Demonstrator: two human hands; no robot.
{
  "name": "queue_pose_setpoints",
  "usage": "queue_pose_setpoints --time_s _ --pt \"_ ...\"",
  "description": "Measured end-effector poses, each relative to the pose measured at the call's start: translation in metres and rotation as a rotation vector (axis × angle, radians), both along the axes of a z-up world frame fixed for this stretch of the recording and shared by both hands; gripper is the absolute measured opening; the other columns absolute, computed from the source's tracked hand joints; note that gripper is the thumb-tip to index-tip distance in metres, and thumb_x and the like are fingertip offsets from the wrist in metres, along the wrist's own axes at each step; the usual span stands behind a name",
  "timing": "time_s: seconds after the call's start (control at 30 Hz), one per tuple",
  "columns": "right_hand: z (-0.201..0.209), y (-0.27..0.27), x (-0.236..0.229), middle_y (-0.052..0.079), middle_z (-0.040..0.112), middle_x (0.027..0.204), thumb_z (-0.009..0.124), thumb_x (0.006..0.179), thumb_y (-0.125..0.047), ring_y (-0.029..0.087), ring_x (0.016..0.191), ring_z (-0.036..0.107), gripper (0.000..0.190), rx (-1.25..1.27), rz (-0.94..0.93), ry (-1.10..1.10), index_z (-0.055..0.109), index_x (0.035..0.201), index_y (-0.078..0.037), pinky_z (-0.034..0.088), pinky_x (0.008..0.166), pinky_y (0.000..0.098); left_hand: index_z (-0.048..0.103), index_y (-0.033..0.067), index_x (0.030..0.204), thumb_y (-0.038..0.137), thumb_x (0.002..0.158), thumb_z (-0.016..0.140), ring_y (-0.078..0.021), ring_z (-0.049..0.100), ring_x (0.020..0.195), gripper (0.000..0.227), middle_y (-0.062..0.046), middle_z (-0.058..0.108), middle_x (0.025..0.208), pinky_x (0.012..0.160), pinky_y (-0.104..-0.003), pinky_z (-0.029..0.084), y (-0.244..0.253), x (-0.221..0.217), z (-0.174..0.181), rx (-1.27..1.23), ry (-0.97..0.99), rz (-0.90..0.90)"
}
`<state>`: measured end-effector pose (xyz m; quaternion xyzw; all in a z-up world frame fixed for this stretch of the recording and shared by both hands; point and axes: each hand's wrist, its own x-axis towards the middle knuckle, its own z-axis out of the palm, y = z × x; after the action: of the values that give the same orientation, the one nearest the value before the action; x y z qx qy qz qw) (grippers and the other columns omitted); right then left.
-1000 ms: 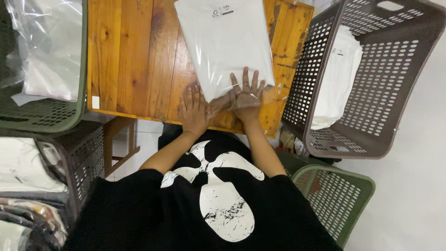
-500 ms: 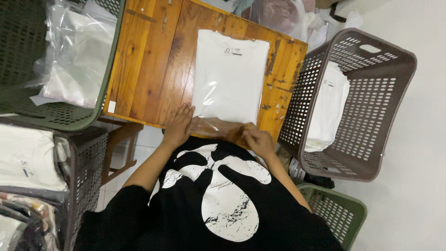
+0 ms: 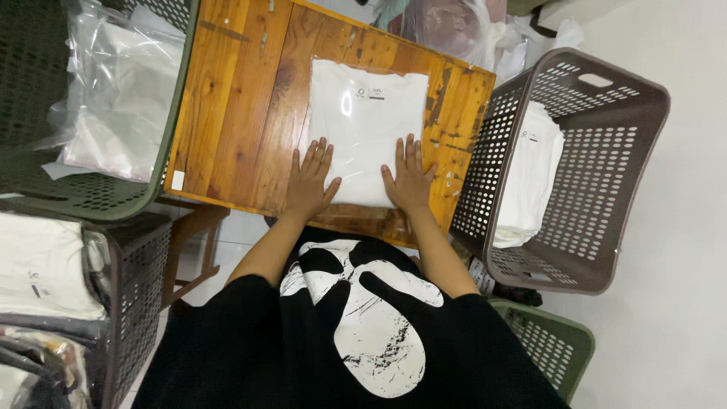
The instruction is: The person places a folded white t-shirt into a plastic bag, seals the bag by peeling an adhesive strip and pressing it down, then places the finished package into a basket with others.
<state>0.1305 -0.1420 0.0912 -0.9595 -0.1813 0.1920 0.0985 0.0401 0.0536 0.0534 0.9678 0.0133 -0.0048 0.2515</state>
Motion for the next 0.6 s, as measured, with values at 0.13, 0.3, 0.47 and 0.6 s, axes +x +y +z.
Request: queue_pose_setpoints --time_s 0.13,0.3,0.47,0.6 --pt "-0.009 -0.006 0.026 0.011 0.033 0.129 0.036 0.086 -0.047 0.026 0.12 0.031 0.053 0.006 0.022 -0.194 0.035 0.129 -0.015 0.021 0.092 0.0544 0.028 0.0115 0.134 0.052 0.078 0.038 -0.0234 0.028 0.123 0.07 -0.009 0.03 0.135 0.102 -0.048 0.009 0.007 0.005 0.009 0.067 0.021 0.023" --pt "-0.003 0.028 0.068 0.019 0.023 0.139 0.042 0.086 -0.041 0.035 0.129 0.017 0.057 0.123 0.076 -0.374 0.035 0.133 -0.011 0.017 0.1 0.0504 0.042 0.01 0.127 0.045 0.075 0.05 -0.0296 0.042 0.113 0.064 -0.014 0.045 0.123 0.095 -0.047 0.025 0.002 0.073 0.014 0.068 -0.271 0.063" --pt "-0.002 0.057 0.078 0.005 0.007 0.146 0.036 0.084 -0.055 0.038 0.131 -0.004 0.055 0.038 0.089 -0.163 0.032 0.134 -0.034 -0.005 0.09 0.0707 0.031 0.0322 0.133 0.044 0.086 0.035 -0.02 0.02 0.131 0.049 0.001 0.027 0.141 0.105 -0.049 0.006 0.01 0.125 -0.012 0.103 -0.066 -0.043" --pt "-0.019 0.053 0.077 0.006 0.006 0.145 0.044 0.084 -0.05 0.042 0.129 -0.002 0.054 0.024 0.114 -0.159 0.031 0.134 -0.035 0.0 0.086 0.0752 0.04 0.0313 0.129 0.049 0.078 0.049 -0.0205 0.03 0.126 0.054 0.0 0.036 0.136 0.102 -0.05 0.012 0.006 0.122 -0.02 0.136 -0.226 0.026"
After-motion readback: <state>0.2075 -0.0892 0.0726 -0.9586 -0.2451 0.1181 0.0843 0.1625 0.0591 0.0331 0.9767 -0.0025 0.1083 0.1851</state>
